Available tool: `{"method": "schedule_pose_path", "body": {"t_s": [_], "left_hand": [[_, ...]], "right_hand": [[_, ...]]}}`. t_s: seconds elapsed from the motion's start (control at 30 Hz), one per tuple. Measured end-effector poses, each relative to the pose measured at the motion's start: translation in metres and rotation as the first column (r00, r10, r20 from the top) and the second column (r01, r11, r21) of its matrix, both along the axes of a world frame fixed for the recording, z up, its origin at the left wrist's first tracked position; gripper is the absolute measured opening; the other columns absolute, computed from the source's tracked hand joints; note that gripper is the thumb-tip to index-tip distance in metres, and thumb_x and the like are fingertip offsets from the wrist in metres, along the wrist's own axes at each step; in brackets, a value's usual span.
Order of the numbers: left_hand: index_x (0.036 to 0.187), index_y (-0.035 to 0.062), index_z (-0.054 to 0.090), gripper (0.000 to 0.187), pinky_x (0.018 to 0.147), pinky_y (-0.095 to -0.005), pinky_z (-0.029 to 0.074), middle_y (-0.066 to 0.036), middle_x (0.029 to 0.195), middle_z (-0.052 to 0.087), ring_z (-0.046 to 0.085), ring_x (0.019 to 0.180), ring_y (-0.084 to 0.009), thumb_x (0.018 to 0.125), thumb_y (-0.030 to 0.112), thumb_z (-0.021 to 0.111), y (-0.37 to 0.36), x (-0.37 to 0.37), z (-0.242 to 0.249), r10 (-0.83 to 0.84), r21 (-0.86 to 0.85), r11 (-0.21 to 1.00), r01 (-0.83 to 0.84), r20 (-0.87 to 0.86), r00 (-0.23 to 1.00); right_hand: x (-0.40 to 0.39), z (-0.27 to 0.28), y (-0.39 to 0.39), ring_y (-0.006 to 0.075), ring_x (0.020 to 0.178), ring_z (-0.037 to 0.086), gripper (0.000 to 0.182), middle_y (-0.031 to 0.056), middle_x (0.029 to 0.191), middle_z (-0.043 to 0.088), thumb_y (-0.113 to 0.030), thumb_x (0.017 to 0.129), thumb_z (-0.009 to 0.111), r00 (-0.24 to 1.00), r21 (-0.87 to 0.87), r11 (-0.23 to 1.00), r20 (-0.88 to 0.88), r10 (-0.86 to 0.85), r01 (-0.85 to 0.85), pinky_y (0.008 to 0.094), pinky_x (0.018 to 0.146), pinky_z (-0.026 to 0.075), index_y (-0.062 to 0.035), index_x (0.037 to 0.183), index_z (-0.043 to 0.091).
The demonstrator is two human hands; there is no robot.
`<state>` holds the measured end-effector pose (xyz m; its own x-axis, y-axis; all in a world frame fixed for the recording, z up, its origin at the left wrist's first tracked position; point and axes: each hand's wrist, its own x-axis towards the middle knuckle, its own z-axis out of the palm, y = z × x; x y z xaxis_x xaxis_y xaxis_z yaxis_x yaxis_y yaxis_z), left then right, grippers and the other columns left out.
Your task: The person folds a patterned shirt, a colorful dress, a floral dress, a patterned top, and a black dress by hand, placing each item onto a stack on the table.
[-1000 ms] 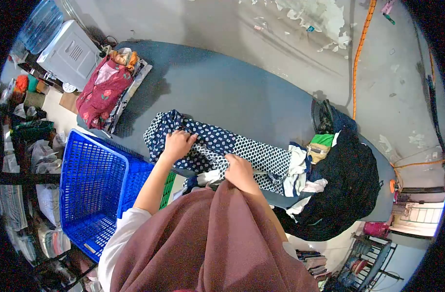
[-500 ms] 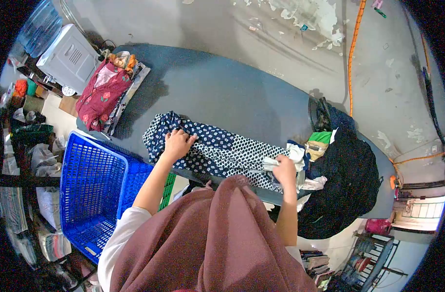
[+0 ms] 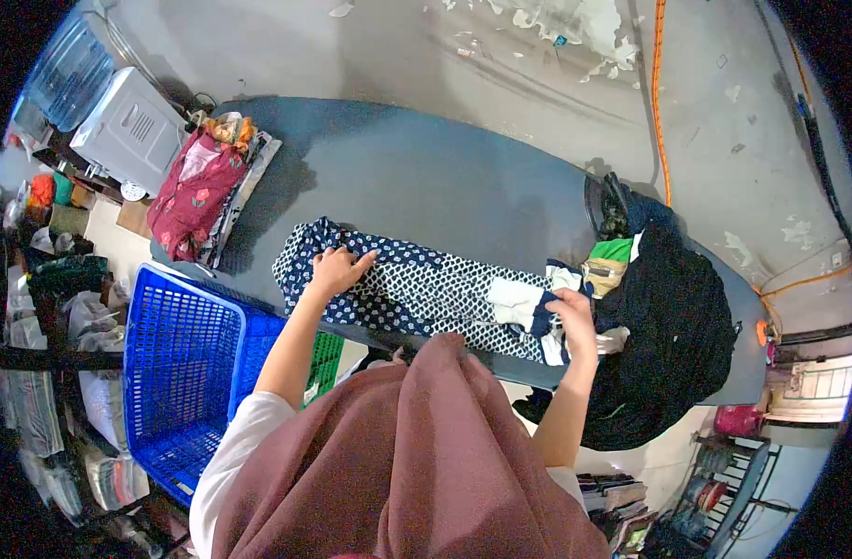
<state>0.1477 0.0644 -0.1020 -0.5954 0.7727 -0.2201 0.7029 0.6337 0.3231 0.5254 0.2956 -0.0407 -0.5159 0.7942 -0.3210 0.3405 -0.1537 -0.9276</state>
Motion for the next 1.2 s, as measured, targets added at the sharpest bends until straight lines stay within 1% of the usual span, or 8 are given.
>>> {"method": "schedule_pose_path", "body": {"t_s": [0.07,0.23,0.33,0.43,0.67,0.93,1.1,1.2], "left_hand": [[0.091,0.0053,0.072,0.074,0.098,-0.0560,0.030,-0.015,0.110,0.062,0.051,0.112,-0.0346,0.086,0.067,0.033,0.002,-0.001,-0.001,0.001,-0.017,1.000,0.000,0.009,1.000],[0.088,0.0055,0.072,0.070,0.097,-0.0569,0.030,-0.015,0.106,0.063,0.053,0.109,-0.0354,0.088,0.064,0.034,0.006,0.000,-0.006,0.014,-0.015,1.000,-0.014,-0.031,0.999],[0.086,0.0041,0.070,0.050,0.095,-0.0562,0.032,-0.013,0.100,0.062,0.055,0.102,-0.0328,0.088,0.048,0.047,0.006,0.014,-0.009,0.054,0.094,0.995,-0.035,-0.209,0.976],[0.094,0.0060,0.059,0.026,0.098,-0.0526,0.031,-0.009,0.103,0.056,0.052,0.101,-0.0279,0.086,0.031,0.057,0.009,0.039,-0.002,0.080,0.398,0.914,0.081,-0.372,0.925],[0.137,0.0086,0.039,0.065,0.110,-0.0556,0.010,-0.012,0.143,0.036,0.025,0.137,-0.0283,0.087,0.049,0.050,0.024,0.106,-0.001,-0.184,0.299,0.920,0.253,-0.241,0.953],[0.140,0.0114,0.037,0.069,0.108,-0.0599,0.007,-0.008,0.149,0.027,0.020,0.139,-0.0276,0.086,0.053,0.047,0.017,0.104,-0.027,-0.203,0.228,0.942,0.247,-0.199,0.959],[0.140,0.0097,0.035,0.069,0.109,-0.0582,0.006,-0.010,0.149,0.026,0.019,0.139,-0.0303,0.086,0.049,0.051,0.024,0.114,0.000,-0.198,0.252,0.936,0.245,-0.197,0.960],[0.140,0.0077,0.034,0.068,0.109,-0.0598,0.005,-0.009,0.150,0.027,0.018,0.140,-0.0289,0.087,0.049,0.049,0.026,0.129,0.002,-0.239,0.333,0.898,0.288,-0.179,0.954]], "right_hand": [[0.002,0.014,0.005,0.0082,0.068,0.055,0.011,0.0001,0.074,0.063,0.002,0.071,0.060,0.992,-0.175,0.985,-0.122,-0.013,-0.009,0.0211,0.065,0.041,0.0001,0.081,0.064],[0.007,-0.012,0.018,0.0170,0.068,0.059,0.018,0.0061,0.075,0.065,-0.011,0.076,0.060,0.967,0.327,0.945,0.234,-0.104,0.022,0.0283,0.067,0.046,0.0010,0.089,0.062],[0.000,-0.016,0.004,0.0387,0.102,0.055,0.034,0.0164,0.107,0.062,-0.021,0.077,0.063,0.750,0.690,0.671,0.588,-0.302,-0.271,0.0462,0.090,0.042,-0.0037,0.105,0.059],[-0.012,-0.037,-0.006,0.0349,0.123,0.042,0.047,0.0165,0.131,0.048,-0.029,0.081,0.062,0.828,0.765,0.588,0.491,-0.271,-0.262,0.0487,0.101,0.032,-0.0038,0.120,0.054],[-0.043,-0.064,-0.029,0.0346,0.134,0.028,0.054,0.0161,0.141,0.038,-0.039,0.087,0.052,0.791,0.784,0.449,0.566,-0.233,-0.429,0.0573,0.108,0.014,-0.0046,0.129,0.049],[-0.029,-0.083,-0.020,0.0325,0.138,0.021,0.060,0.0166,0.147,0.030,-0.043,0.089,0.048,0.738,0.568,0.656,0.674,-0.025,-0.497,0.0579,0.109,0.007,-0.0072,0.136,0.040],[-0.013,-0.075,-0.002,0.0386,0.123,0.040,0.060,0.0234,0.131,0.045,-0.033,0.078,0.066,0.880,0.834,0.543,0.325,-0.347,-0.094,0.0501,0.102,0.029,-0.0001,0.124,0.047],[-0.004,-0.060,-0.009,0.0394,0.116,0.045,0.074,0.0212,0.123,0.051,-0.044,0.069,0.073,0.807,0.580,0.803,0.405,-0.430,0.137,0.0483,0.097,0.036,-0.0005,0.123,0.048]]}}
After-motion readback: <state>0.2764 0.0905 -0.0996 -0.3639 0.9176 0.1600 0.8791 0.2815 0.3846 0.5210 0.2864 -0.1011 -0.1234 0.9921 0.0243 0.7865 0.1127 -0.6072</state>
